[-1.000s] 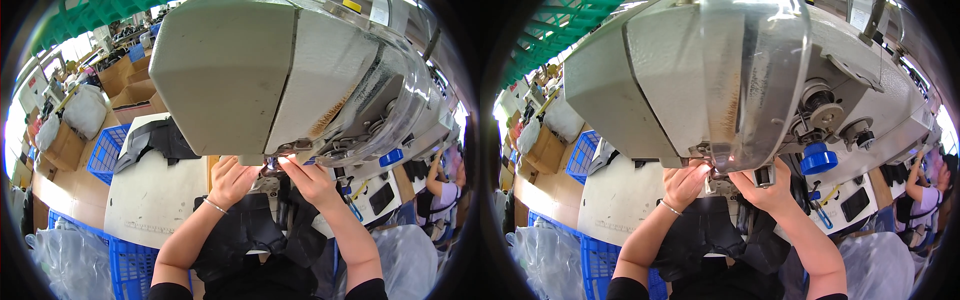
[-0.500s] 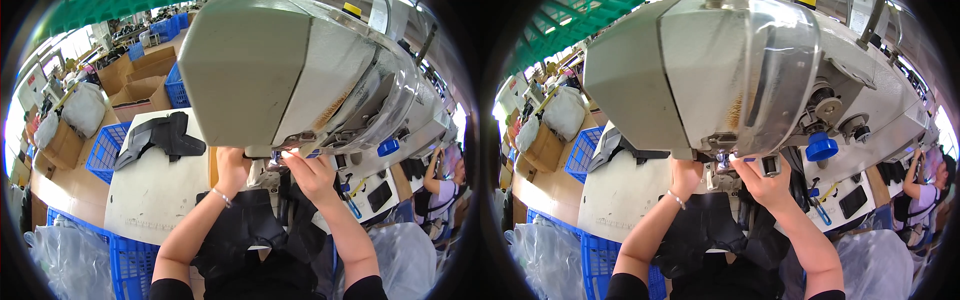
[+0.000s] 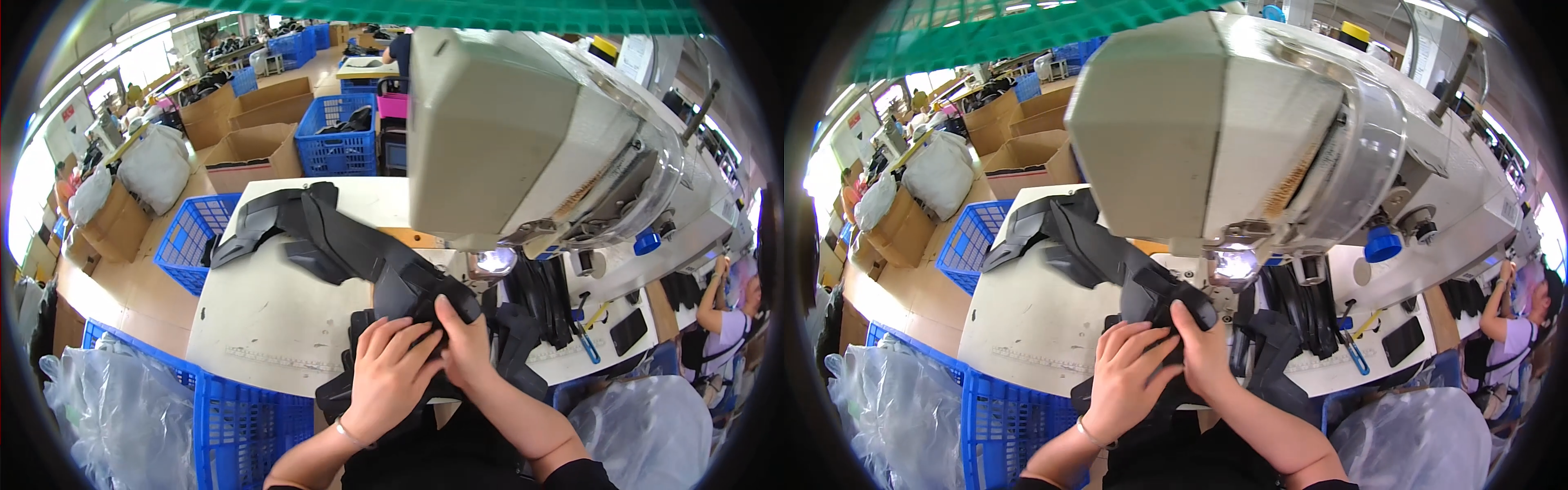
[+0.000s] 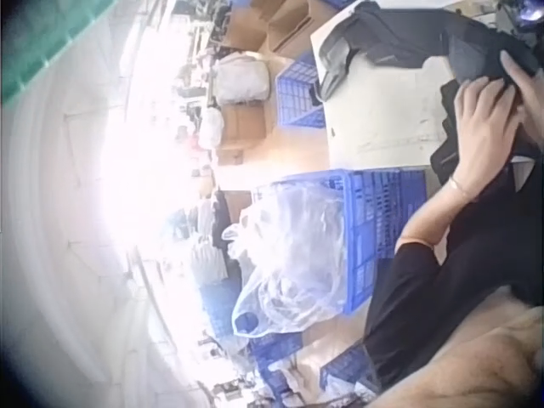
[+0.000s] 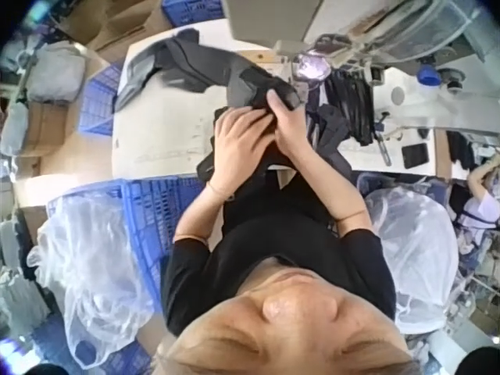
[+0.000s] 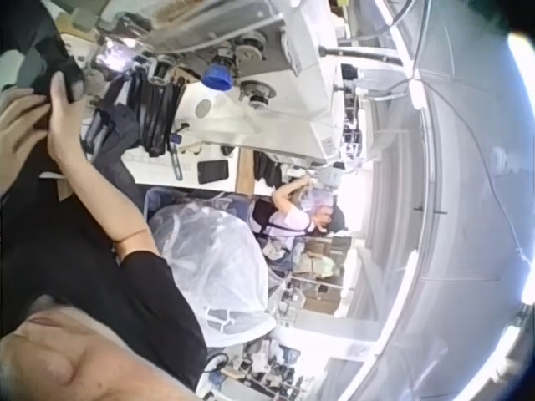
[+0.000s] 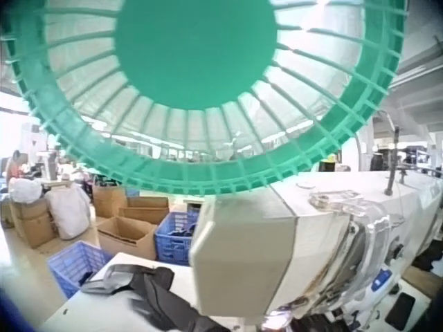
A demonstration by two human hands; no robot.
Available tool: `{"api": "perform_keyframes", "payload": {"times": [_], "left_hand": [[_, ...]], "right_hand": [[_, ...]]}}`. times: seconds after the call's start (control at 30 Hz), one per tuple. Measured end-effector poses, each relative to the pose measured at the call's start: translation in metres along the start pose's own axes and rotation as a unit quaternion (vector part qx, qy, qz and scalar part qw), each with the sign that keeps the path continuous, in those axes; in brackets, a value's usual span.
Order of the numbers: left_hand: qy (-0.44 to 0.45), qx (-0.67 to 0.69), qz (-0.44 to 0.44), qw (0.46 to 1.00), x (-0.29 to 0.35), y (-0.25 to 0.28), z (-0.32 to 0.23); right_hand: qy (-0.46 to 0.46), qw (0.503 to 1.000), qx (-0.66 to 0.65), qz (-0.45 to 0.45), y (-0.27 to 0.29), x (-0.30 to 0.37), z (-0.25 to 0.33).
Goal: Using an industrial sewing machine to stitch together black synthetic or leather shoe upper components.
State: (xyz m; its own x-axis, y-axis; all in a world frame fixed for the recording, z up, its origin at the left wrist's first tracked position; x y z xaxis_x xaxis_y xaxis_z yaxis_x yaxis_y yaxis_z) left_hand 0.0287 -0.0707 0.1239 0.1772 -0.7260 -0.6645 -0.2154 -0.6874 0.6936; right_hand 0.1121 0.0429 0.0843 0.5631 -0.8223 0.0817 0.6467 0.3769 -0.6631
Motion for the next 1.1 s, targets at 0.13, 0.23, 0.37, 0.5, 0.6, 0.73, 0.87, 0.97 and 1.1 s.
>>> {"api": "perform_keyframes", "payload": {"times": [0.13, 0.23, 0.37, 0.5, 0.6, 0.73, 0.87, 0.97, 1.1], "left_hand": [[0.348, 0.276, -0.024, 0.896, 0.075, -0.004, 0.033], [0.367, 0.691, -0.01, 0.622, 0.07, -0.018, 0.034], [0.405, 0.666, -0.081, 0.622, 0.043, -0.012, 0.02], [0.375, 0.511, -0.135, 0.761, 0.033, -0.026, 0.005], [0.315, 0.384, -0.133, 0.858, 0.032, -0.024, -0.01], [0.282, 0.337, -0.164, 0.883, 0.033, -0.028, -0.02], [0.463, 0.627, -0.227, 0.584, 0.028, -0.027, -0.007], [0.458, 0.619, -0.219, 0.599, 0.034, -0.031, -0.004], [0.438, 0.614, -0.176, 0.633, 0.036, -0.03, -0.005]], "right_hand": [[0.006, 0.992, -0.065, 0.112, -0.001, 0.013, 0.017], [-0.028, 0.987, -0.044, 0.153, -0.003, 0.017, 0.03], [0.054, 0.948, 0.266, 0.168, -0.004, 0.011, 0.048], [0.461, 0.743, 0.485, -0.003, -0.021, 0.02, 0.066], [0.483, 0.653, 0.576, 0.097, -0.033, 0.031, 0.075], [0.402, 0.71, 0.57, 0.101, -0.03, 0.016, 0.061], [0.299, 0.893, 0.335, 0.006, 0.001, 0.028, 0.05], [0.366, 0.84, 0.392, 0.08, 0.004, 0.025, 0.056], [0.317, 0.845, 0.389, 0.185, -0.007, 0.011, 0.074]]}}
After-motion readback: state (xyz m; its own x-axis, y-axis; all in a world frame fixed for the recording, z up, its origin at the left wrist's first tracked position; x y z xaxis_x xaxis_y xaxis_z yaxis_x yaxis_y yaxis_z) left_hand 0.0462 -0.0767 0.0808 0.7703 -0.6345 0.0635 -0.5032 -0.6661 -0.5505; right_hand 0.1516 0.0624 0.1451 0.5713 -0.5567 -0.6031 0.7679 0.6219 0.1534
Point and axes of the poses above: each hand's wrist, its own x-axis away from the middle knuckle, its own y-axis out of the back of the hand, z = x × y, the point moved 1 cm from there along -x, towards the middle knuckle, and after that the axes turned 10 degrees about -x, right-handed, at the moved point
